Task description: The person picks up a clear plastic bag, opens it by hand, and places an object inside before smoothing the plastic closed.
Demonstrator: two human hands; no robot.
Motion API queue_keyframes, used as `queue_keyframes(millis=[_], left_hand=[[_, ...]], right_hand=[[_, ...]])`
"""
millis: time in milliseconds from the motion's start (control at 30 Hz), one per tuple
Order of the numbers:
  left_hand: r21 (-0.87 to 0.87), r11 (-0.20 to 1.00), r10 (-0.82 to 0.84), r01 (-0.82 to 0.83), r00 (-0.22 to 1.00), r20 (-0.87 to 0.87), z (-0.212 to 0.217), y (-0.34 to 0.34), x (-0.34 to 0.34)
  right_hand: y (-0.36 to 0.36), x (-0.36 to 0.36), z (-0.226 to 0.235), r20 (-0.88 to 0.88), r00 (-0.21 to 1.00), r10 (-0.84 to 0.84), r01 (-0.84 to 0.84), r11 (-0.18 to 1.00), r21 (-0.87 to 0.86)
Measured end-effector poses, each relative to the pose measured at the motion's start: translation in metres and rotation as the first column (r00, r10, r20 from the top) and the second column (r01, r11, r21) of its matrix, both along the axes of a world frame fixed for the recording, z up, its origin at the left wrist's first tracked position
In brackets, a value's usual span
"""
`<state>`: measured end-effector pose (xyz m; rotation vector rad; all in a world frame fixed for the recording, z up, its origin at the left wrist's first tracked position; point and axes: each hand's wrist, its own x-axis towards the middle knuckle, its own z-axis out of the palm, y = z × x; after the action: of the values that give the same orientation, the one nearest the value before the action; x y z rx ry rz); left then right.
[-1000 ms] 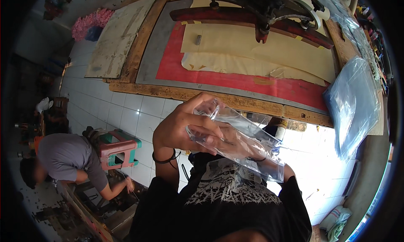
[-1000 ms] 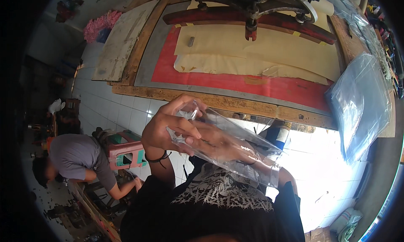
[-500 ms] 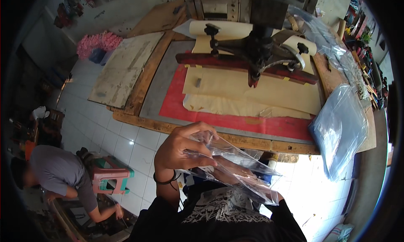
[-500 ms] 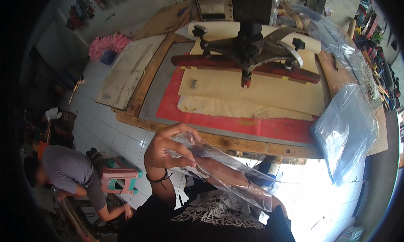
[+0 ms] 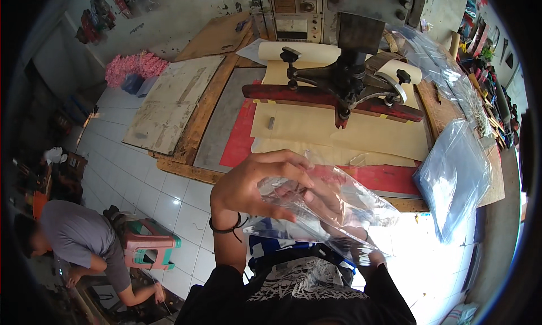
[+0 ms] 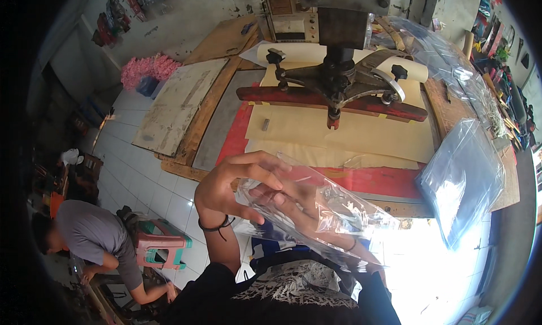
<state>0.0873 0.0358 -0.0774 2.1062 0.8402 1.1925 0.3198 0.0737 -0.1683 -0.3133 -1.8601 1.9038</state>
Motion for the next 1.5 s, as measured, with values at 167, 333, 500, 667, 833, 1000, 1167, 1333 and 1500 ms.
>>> queue_keyframes(millis=[167, 333, 500, 667, 833, 1000, 1167, 1333, 1500], left_hand=[[-0.032, 0.998, 0.064, -0.063, 0.998, 0.029, -0.011, -0.004, 0.001], [-0.020, 0.995, 0.103, -0.101, 0.985, 0.142, -0.016, -0.007, 0.008], [-0.081, 0.995, 0.077, -0.064, 0.982, 0.171, -0.018, -0.007, 0.003], [-0.108, 0.993, 0.065, -0.042, 0.974, 0.217, -0.020, 0.000, 0.008], [-0.140, 0.988, -0.040, 0.072, 0.976, 0.213, -0.025, 0.005, 0.001], [-0.149, 0.982, -0.086, 0.114, 0.979, 0.183, -0.005, 0.019, -0.001], [-0.185, 0.979, 0.076, -0.084, 0.996, -0.050, 0.004, 0.011, -0.014], [-0.220, 0.942, 0.282, -0.254, 0.954, 0.103, -0.002, -0.006, -0.039], [-0.327, 0.898, 0.385, -0.295, 0.887, 0.256, -0.006, -0.028, -0.054]], right_hand=[[0.000, -0.016, 0.006, -0.006, 1.000, 0.028, -0.028, 0.999, 0.026], [-0.009, -0.029, 0.000, 0.002, 0.998, 0.063, -0.063, 0.998, 0.025], [-0.015, -0.031, -0.004, 0.023, 0.997, 0.079, -0.080, 0.997, 0.012], [-0.017, -0.025, -0.004, 0.030, 0.997, 0.076, -0.076, 0.997, -0.005], [-0.019, -0.028, -0.012, 0.037, 0.995, 0.090, -0.089, 0.996, -0.017], [-0.020, -0.027, -0.009, 0.038, 0.995, 0.091, -0.091, 0.996, -0.020], [-0.019, -0.032, -0.011, 0.071, 0.992, 0.106, -0.101, 0.993, -0.066], [-0.022, 0.047, -0.056, 0.046, 0.983, -0.177, 0.181, 0.977, -0.109], [-0.003, 0.144, -0.055, 0.091, 0.640, -0.763, 0.767, 0.642, -0.018]])
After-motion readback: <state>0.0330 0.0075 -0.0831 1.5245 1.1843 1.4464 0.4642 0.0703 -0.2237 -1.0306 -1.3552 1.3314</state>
